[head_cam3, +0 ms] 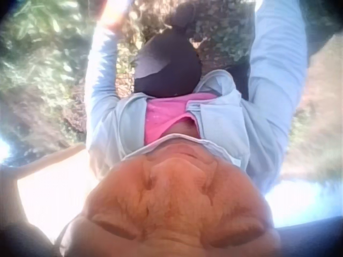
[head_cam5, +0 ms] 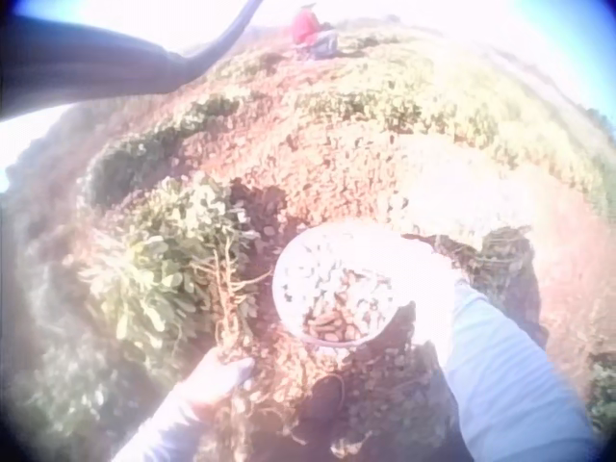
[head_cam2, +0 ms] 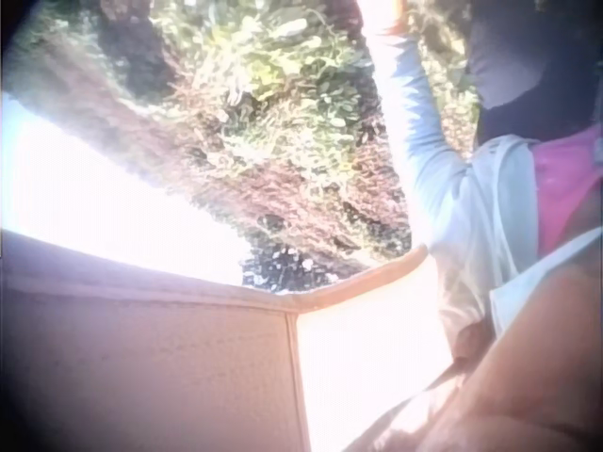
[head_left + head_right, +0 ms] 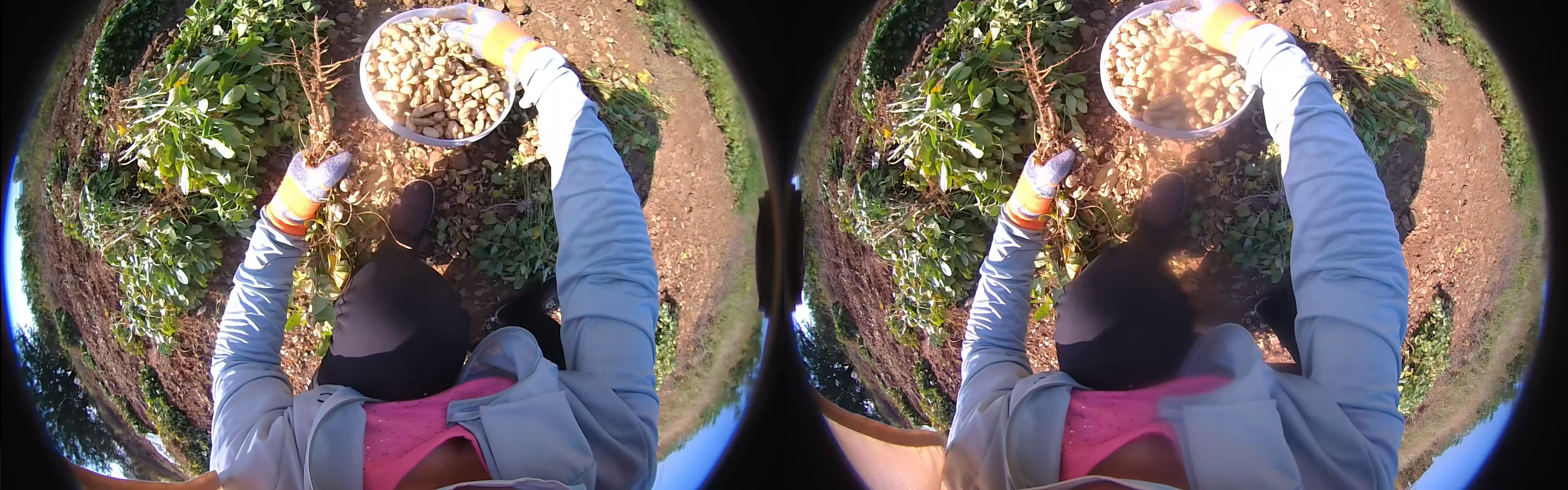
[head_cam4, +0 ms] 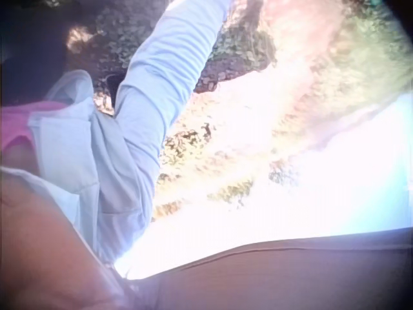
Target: The person harvests peanuts by pulling peanut plants from the soil, shaking off excess dirt, and placing the peanuts into a white bowl. The person repeatedly pulls plants, removes peanuts, and deposits them into the bowl.
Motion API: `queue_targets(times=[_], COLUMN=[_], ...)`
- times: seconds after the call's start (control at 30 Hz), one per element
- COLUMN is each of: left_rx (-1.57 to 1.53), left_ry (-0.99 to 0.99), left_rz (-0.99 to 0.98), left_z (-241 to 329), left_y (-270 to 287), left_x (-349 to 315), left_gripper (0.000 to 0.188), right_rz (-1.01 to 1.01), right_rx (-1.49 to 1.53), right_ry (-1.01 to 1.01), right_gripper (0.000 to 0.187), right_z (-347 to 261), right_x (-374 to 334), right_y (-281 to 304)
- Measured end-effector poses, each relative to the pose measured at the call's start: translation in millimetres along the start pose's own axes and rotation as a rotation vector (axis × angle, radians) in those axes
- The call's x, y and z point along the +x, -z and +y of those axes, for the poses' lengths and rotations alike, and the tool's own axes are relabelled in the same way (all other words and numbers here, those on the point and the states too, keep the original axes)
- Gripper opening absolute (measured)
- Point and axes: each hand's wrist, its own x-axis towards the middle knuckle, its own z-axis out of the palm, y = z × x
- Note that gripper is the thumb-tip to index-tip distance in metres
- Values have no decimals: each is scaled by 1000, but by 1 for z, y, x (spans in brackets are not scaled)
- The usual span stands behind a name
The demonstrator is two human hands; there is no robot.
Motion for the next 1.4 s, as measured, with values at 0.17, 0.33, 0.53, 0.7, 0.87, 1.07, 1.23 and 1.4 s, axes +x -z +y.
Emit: queue_targets(times=[0.17, 0.33, 0.53, 0.7, 0.87, 1.07, 1.23, 1.4], left_rx=[0, -58, -67, 14, -159, -126, -96, 93], left_ry=[-3, 2, -31, -4, 47, -6, -15, -24], left_rz=[-34, -2, -16, 20, 62, -32, -99, -37], left_z=[-2, -5, -13, -31, 1, 2, -4, 6], left_y=[4, 8, 18, 43, 26, 30, 35, 25], left_x=[-2, -4, 0, 8, -1, -6, -4, -2], left_gripper=[18, 16, 16, 25, 26, 28, 24, 22], right_rz=[-49, -48, 42, 153, -218, -289, -583, -534], right_rx=[302, 165, 184, 695, 952, 1052, 1244, 1454], right_ry=[-146, -28, -145, -172, -107, 156, -116, -261], right_gripper=[25, 26, 24, 21, 35, 51, 60, 55], right_z=[-10, -30, -27, -41, -89, -131, -158, -138], right_x=[-26, -57, -70, -92, -134, -137, -144, -137], right_y=[30, 14, -8, -5, -34, -83, -59, -75])
